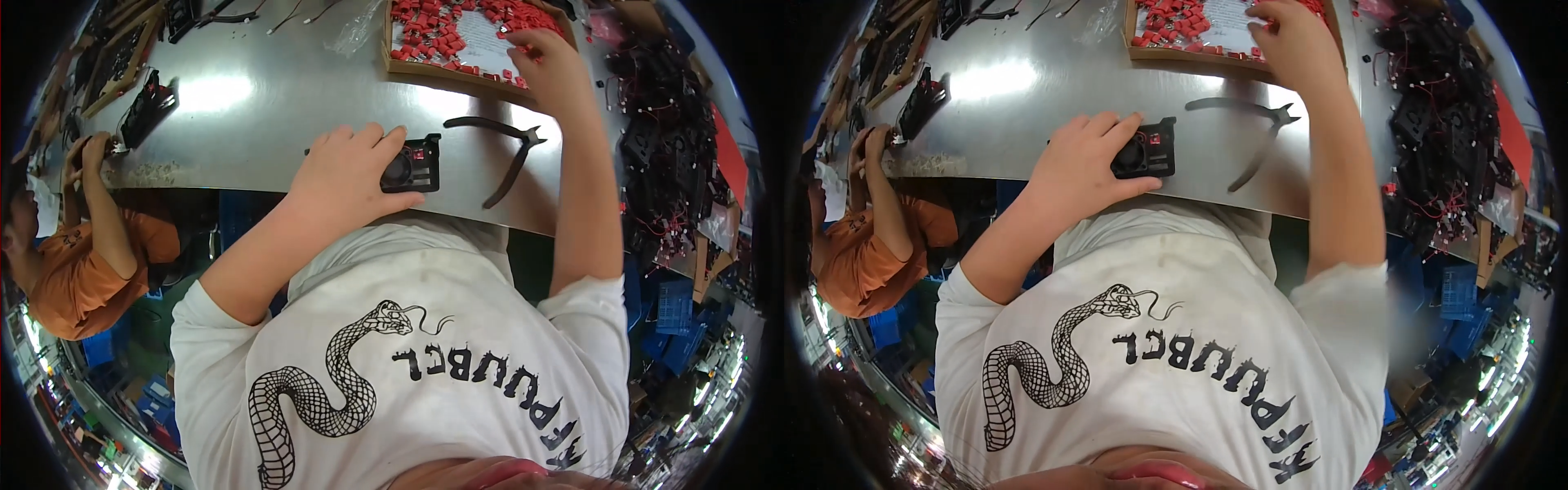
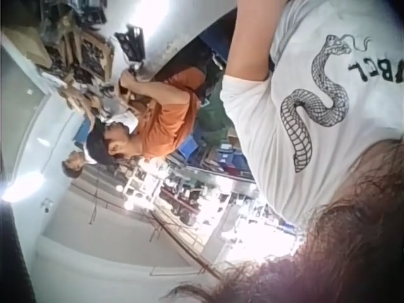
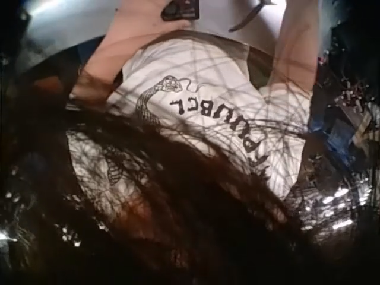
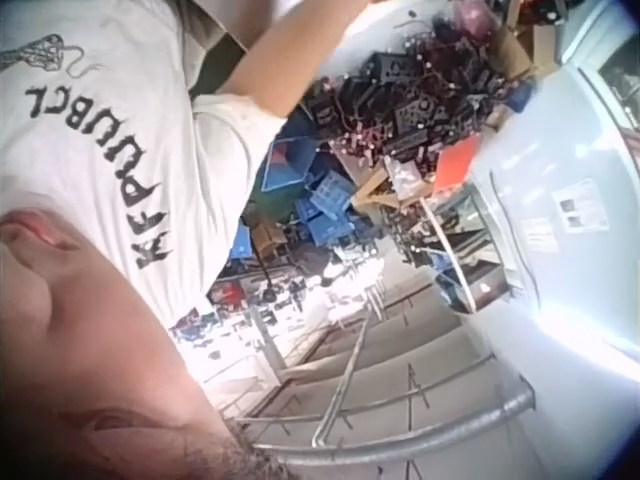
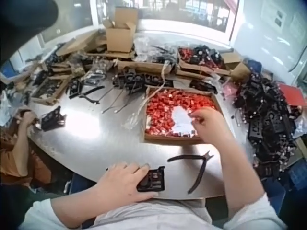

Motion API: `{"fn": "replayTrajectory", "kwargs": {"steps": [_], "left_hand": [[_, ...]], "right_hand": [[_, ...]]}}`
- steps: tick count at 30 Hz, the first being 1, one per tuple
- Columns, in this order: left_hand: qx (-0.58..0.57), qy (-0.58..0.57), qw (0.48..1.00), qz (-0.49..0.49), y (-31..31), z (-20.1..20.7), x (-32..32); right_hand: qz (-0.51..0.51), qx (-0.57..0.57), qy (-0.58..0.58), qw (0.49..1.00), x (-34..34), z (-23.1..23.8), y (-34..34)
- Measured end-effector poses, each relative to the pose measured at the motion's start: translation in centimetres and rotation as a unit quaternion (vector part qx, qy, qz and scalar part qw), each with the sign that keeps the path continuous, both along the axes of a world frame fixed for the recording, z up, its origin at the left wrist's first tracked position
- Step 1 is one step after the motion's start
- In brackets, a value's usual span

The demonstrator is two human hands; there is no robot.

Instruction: Assembling small electronic parts into housings and securing them using a handheld crimping tool.

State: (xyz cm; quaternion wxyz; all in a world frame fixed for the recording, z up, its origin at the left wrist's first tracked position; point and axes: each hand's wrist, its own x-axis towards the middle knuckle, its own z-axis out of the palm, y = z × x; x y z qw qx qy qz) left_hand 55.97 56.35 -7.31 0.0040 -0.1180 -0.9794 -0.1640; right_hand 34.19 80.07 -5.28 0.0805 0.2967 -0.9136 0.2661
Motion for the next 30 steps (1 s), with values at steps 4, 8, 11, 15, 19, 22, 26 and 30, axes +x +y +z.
{"fn": "replayTrajectory", "kwargs": {"steps": [4,8,11,15,19,22,26,30], "left_hand": [[0.005,0.007,1.000,0.001,0.3,0.0,-0.7],[0.004,0.005,1.000,0.011,0.4,0.1,-0.3],[0.008,0.001,1.000,0.016,0.3,-0.1,-0.1],[0.005,-0.005,1.000,0.016,0.3,0.0,-0.3],[0.015,0.011,1.000,0.017,0.1,-0.6,-0.2],[0.012,0.014,1.000,0.014,0.3,-0.4,-0.3],[0.015,0.020,1.000,-0.006,0.5,-0.4,-0.4],[0.021,0.004,1.000,-0.005,1.0,-0.1,-0.8]], "right_hand": [[0.058,0.187,0.015,0.981,-6.4,-1.8,0.3],[0.004,0.227,-0.013,0.974,-6.8,-2.1,-1.6],[-0.001,0.218,-0.046,0.975,-7.1,-2.2,-2.2],[0.010,0.195,-0.035,0.980,-5.5,-2.0,-1.6],[0.111,0.007,-0.014,0.994,-1.5,-2.2,-1.1],[0.209,-0.102,-0.077,0.969,5.1,-1.4,-1.1],[0.264,-0.003,0.023,0.964,8.9,-0.6,-1.8],[0.258,0.004,-0.064,0.964,11.2,2.0,-3.2]]}}
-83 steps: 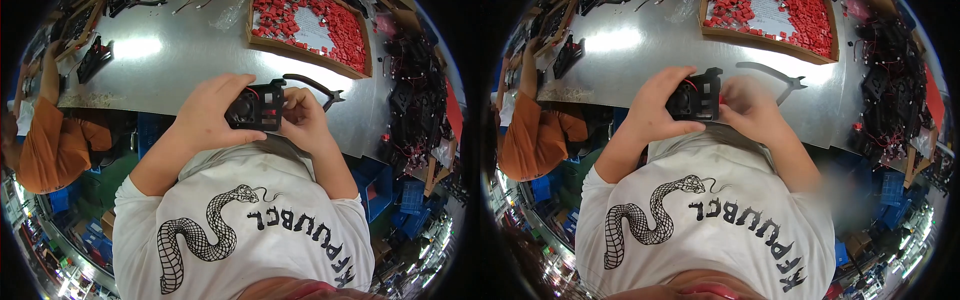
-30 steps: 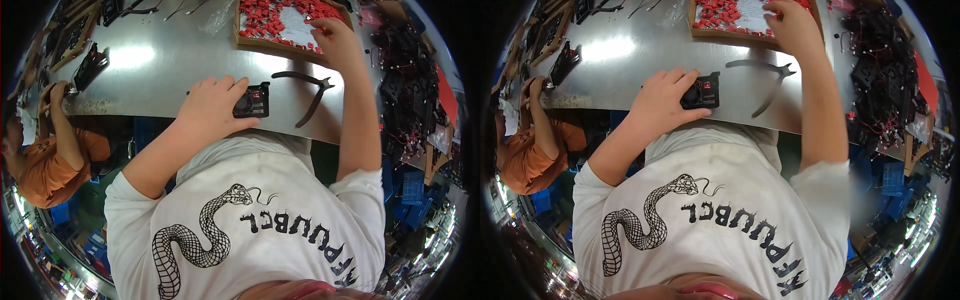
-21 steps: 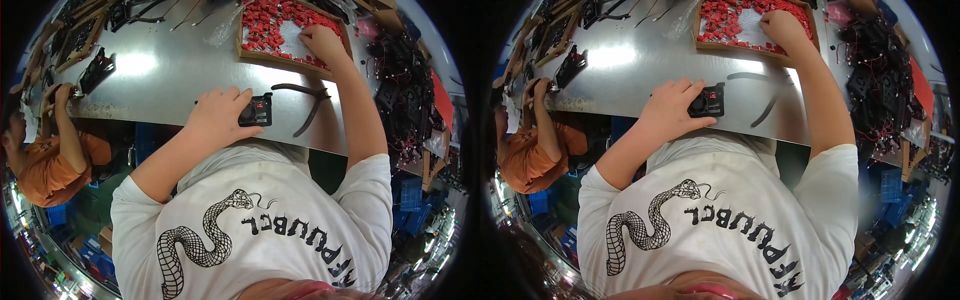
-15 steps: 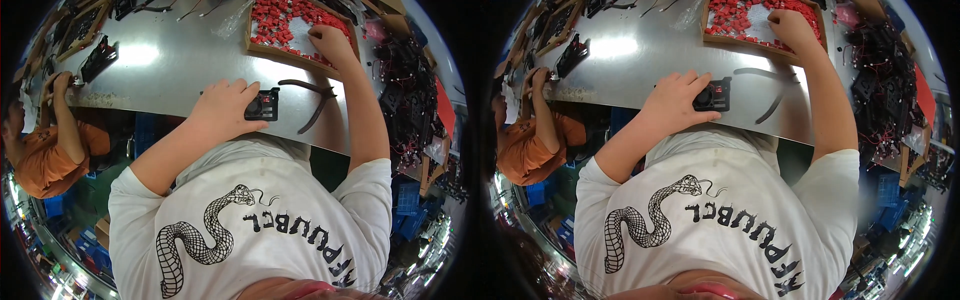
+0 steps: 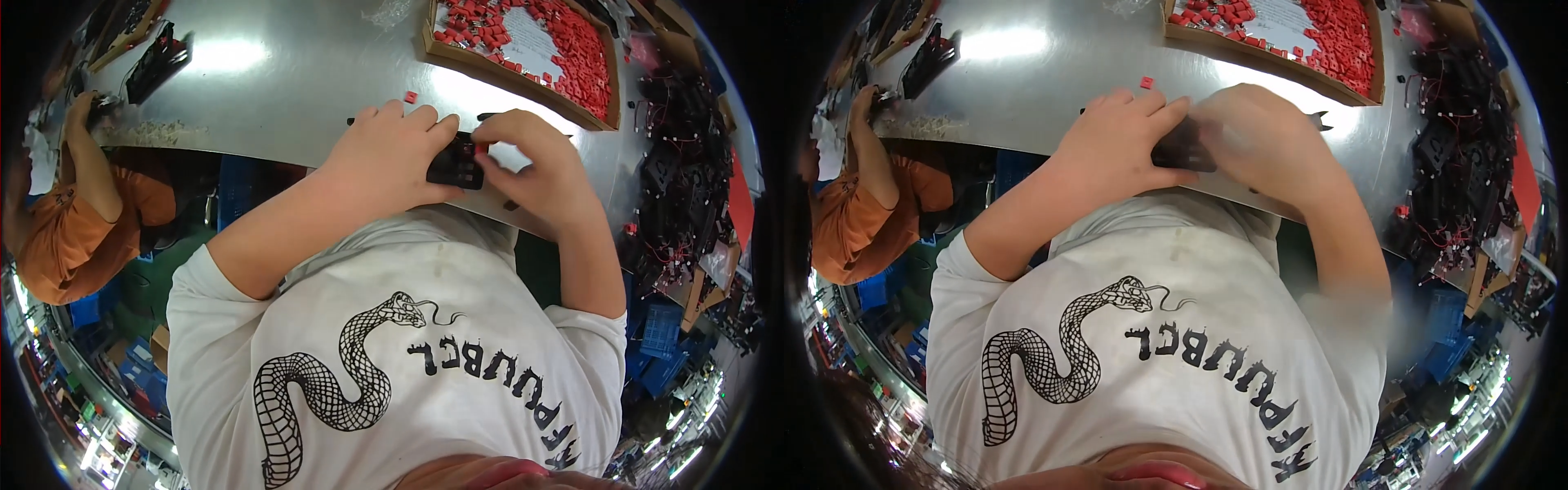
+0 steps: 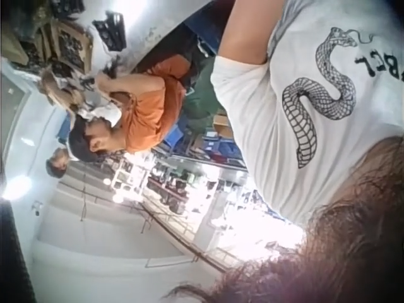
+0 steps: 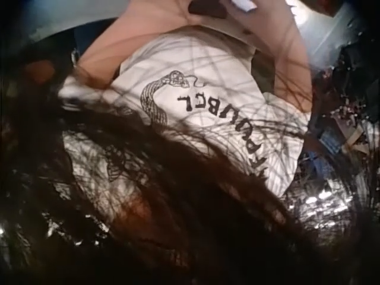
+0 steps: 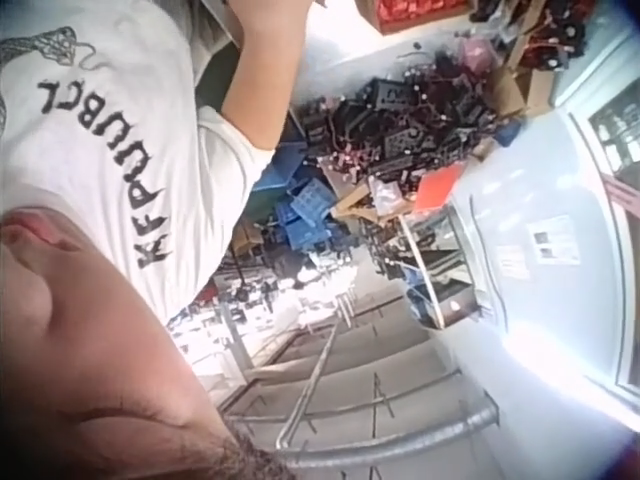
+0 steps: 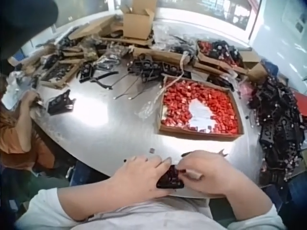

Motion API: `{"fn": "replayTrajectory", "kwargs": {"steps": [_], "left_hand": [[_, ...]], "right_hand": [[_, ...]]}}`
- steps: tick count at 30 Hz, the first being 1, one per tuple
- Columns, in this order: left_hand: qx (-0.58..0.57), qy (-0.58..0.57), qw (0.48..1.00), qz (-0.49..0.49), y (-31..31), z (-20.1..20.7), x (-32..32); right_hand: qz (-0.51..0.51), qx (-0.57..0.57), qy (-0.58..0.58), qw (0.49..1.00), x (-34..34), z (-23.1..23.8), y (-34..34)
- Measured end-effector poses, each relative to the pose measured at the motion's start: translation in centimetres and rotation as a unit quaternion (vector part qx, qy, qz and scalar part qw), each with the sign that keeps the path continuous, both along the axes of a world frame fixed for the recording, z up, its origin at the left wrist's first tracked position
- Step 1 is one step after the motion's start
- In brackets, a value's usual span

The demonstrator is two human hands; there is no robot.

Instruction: Assembling small electronic parts into housings and securing them using a handheld crimping tool.

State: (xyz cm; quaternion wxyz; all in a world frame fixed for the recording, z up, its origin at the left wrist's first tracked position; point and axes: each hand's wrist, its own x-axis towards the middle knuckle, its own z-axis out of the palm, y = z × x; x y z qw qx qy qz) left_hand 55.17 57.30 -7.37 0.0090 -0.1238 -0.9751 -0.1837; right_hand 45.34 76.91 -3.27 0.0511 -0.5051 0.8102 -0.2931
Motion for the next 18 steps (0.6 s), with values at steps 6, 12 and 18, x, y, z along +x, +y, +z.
{"fn": "replayTrajectory", "kwargs": {"steps": [6,12,18], "left_hand": [[0.014,-0.041,0.999,-0.007,0.0,0.1,-0.3],[0.022,-0.002,1.000,0.004,0.2,-0.2,-0.2],[0.011,-0.023,1.000,-0.003,0.1,-0.3,-0.1]], "right_hand": [[0.023,0.030,-0.041,0.998,0.2,-1.7,-0.2],[0.014,0.069,-0.011,0.997,0.1,-2.0,0.4],[0.037,0.124,0.114,0.985,0.1,-1.5,0.9]]}}
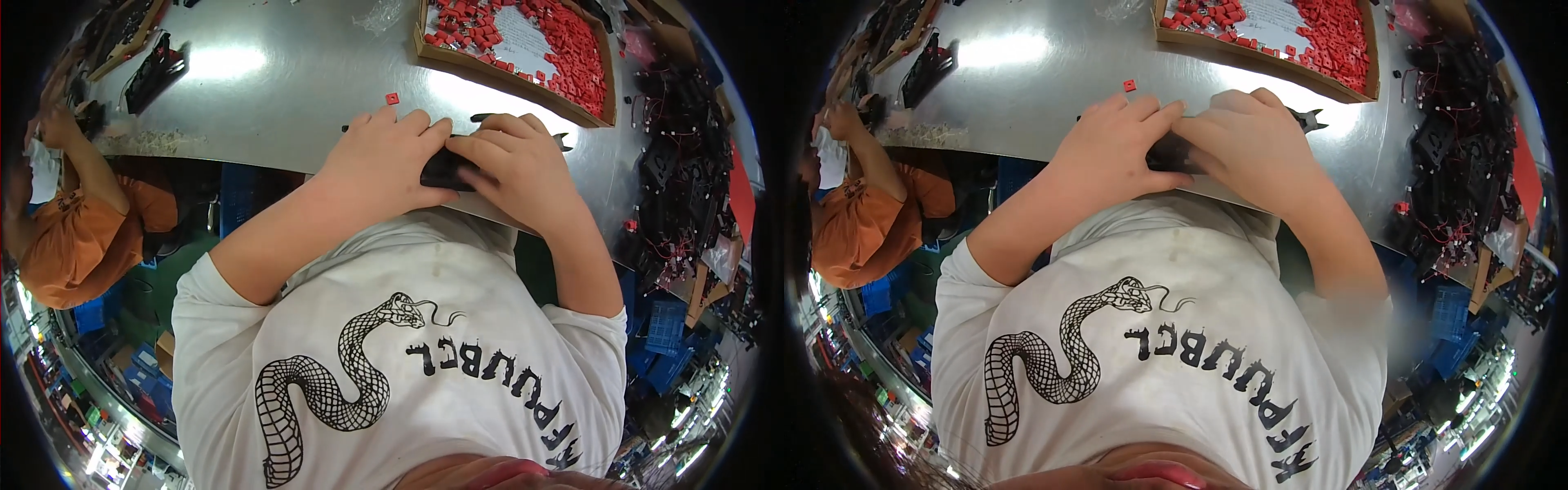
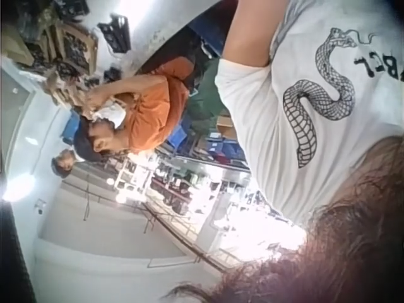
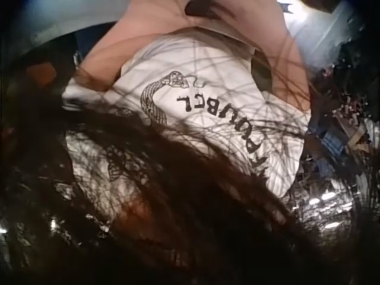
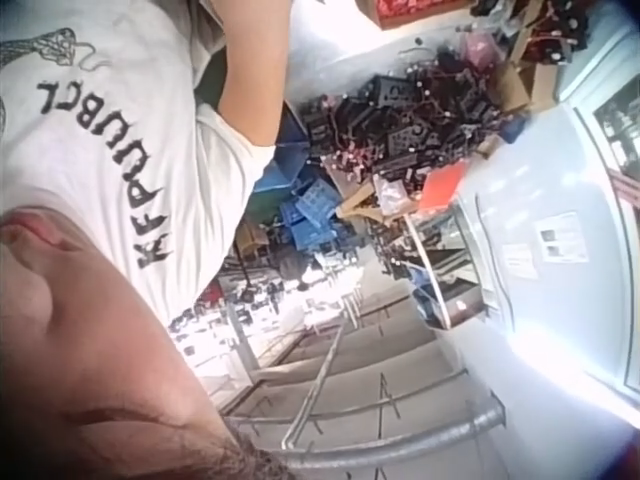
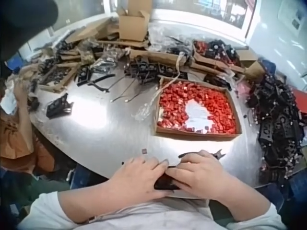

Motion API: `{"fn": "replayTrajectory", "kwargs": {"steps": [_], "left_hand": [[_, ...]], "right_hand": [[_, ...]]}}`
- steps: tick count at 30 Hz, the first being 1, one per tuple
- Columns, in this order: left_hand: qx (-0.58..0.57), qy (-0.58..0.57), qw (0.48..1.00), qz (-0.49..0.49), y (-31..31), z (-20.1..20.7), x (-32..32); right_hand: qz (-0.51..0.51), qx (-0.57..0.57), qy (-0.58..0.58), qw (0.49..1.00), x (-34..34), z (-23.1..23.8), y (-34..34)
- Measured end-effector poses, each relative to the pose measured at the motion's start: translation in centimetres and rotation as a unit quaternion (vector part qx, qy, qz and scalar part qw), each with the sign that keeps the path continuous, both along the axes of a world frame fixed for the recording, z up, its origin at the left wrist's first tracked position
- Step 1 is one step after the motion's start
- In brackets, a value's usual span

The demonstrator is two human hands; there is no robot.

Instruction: Assembling small electronic parts into housings and securing them using a handheld crimping tool.

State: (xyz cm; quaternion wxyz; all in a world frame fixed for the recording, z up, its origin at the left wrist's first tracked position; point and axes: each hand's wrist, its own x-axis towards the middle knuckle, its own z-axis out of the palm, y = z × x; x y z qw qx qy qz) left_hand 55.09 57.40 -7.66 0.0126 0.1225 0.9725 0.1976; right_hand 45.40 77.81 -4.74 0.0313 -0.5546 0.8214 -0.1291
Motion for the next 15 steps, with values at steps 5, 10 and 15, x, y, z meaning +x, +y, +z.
{"fn": "replayTrajectory", "kwargs": {"steps": [5,10,15], "left_hand": [[-0.012,-0.015,1.000,0.000,-1.9,0.8,1.9],[-0.004,-0.038,0.999,0.008,-2.5,1.2,2.4],[0.011,-0.032,0.999,-0.011,-1.5,0.6,1.4]], "right_hand": [[-0.073,0.042,-0.038,0.996,0.0,-0.4,4.4],[-0.048,0.078,-0.010,0.996,1.3,-1.9,5.4],[0.050,-0.049,0.024,0.997,1.6,-4.4,8.2]]}}
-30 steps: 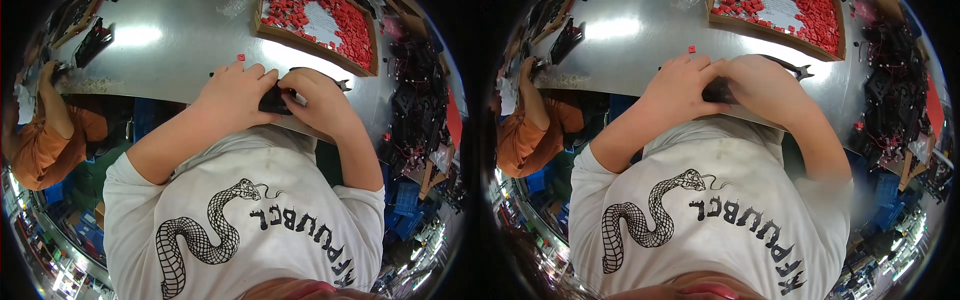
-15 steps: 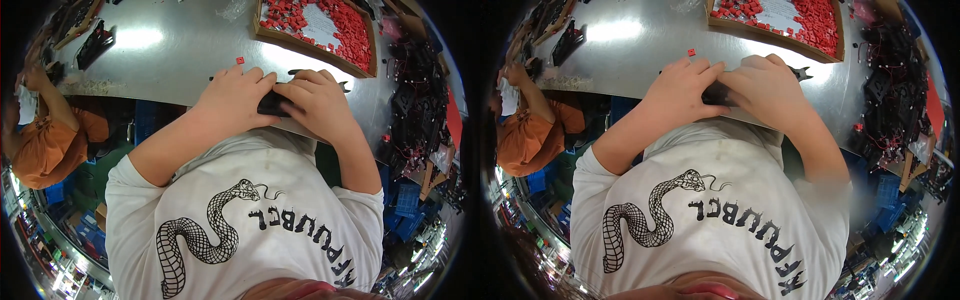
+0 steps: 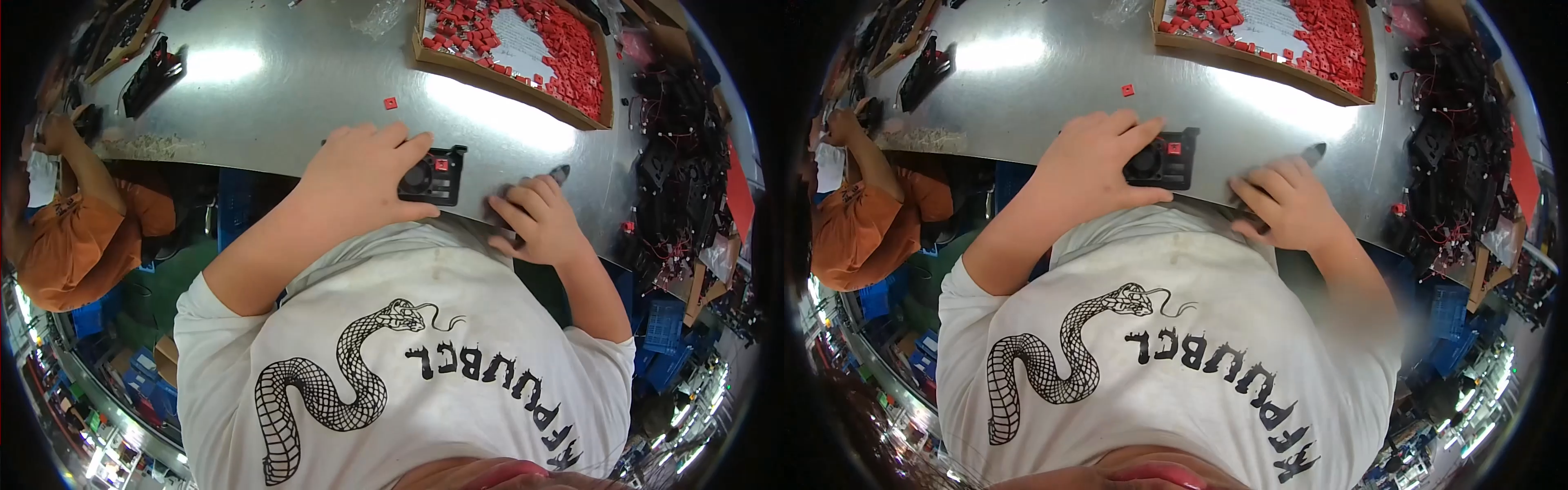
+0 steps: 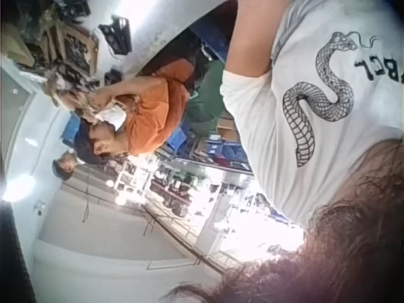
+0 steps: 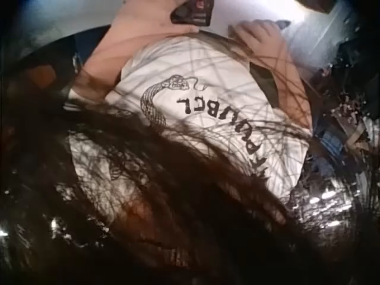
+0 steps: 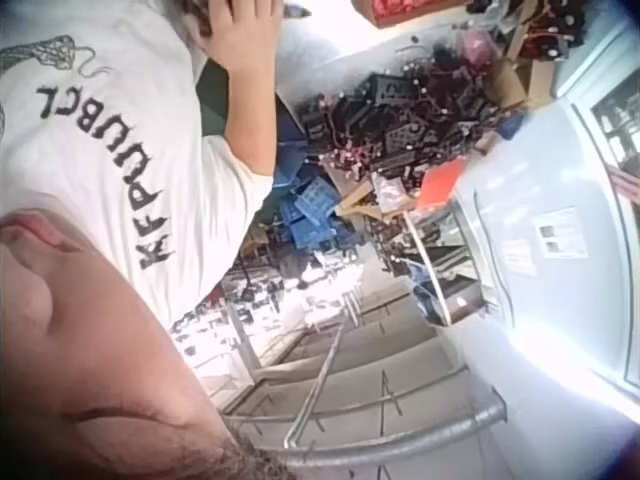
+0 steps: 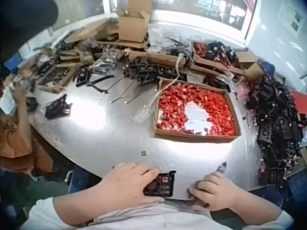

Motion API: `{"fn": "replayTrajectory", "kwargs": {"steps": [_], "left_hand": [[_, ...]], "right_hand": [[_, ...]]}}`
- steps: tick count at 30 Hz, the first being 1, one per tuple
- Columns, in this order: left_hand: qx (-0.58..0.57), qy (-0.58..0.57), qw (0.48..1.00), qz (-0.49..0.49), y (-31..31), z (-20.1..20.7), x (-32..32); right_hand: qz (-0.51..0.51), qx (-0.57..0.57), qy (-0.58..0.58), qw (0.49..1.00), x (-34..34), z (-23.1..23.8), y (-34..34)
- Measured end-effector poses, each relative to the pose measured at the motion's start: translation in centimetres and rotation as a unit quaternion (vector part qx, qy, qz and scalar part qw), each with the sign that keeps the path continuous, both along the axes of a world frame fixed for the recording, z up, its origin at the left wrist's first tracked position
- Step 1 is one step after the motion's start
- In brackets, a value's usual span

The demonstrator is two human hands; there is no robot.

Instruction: Assembling small electronic parts into housings and securing them using a handheld crimping tool.

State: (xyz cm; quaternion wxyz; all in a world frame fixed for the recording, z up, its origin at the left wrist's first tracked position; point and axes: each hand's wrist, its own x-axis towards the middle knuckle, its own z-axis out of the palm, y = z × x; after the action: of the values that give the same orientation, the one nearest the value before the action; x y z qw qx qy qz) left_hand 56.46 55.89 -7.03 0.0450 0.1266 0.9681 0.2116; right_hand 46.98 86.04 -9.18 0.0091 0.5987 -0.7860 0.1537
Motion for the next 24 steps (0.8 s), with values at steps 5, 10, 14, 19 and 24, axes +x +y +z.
{"fn": "replayTrajectory", "kwargs": {"steps": [5,10,14,19,24], "left_hand": [[0.008,0.047,0.999,-0.021,1.9,-0.3,-1.4],[0.033,0.065,0.996,-0.059,2.8,-0.3,-2.6],[0.017,-0.002,0.999,-0.049,2.8,0.4,-2.9],[0.014,-0.013,0.999,-0.051,2.7,0.5,-2.8],[0.015,0.020,0.999,-0.038,2.9,0.0,-2.3]], "right_hand": [[-0.028,-0.406,-0.338,0.848,-0.6,2.2,0.3],[0.066,-0.420,-0.535,0.730,-2.4,5.5,-4.5],[0.155,-0.367,-0.546,0.737,-3.3,7.3,-7.5],[0.099,-0.320,-0.571,0.749,-2.1,5.3,-8.0],[0.322,-0.331,-0.544,0.701,-5.5,8.9,-7.7]]}}
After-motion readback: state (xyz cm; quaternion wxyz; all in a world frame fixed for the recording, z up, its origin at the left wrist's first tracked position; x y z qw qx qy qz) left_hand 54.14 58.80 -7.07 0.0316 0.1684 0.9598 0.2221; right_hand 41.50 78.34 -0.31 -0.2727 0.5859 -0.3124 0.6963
